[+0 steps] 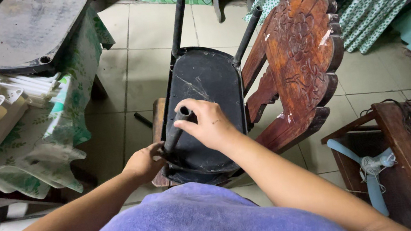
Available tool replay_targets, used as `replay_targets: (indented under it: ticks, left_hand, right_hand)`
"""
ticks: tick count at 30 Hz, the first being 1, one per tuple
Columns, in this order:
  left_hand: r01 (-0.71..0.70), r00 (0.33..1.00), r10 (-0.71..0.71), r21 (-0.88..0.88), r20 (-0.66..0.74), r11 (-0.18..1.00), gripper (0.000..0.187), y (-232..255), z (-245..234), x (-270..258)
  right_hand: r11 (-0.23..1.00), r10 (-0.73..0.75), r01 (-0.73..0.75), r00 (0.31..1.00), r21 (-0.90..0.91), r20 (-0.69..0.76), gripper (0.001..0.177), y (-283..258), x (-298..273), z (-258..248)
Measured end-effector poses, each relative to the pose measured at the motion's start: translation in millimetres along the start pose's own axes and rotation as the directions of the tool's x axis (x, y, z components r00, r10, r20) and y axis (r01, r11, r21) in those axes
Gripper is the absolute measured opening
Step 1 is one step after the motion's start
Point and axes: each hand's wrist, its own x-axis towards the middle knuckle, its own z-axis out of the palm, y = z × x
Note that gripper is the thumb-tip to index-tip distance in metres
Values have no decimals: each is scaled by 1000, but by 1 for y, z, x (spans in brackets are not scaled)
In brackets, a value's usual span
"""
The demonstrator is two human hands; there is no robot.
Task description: The person assembles a black plastic stool by inserting cylindrical legs into the seat base. They pick up each leg from a nearby tray and press it into the corresponding socket on the underside of the seat, repeating the process for all four legs.
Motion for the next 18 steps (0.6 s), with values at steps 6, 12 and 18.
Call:
replay_targets:
  ticks: [6,12,18]
  left_hand:
    - [93,994,-96,62,59,994,56,-14,1,9]
    - [61,997,-62,38,45,997,61,-32,8,30]
    - [-81,997,81,57,6,995,46,-50,19,45]
  right_hand:
    - [999,-26,27,999,39,-43,29,4,-1,-5]
    - [998,6,-8,1000,58,26,31,3,-20,-10]
    - [989,-15,29,995,147,-97,26,15,-20,-8]
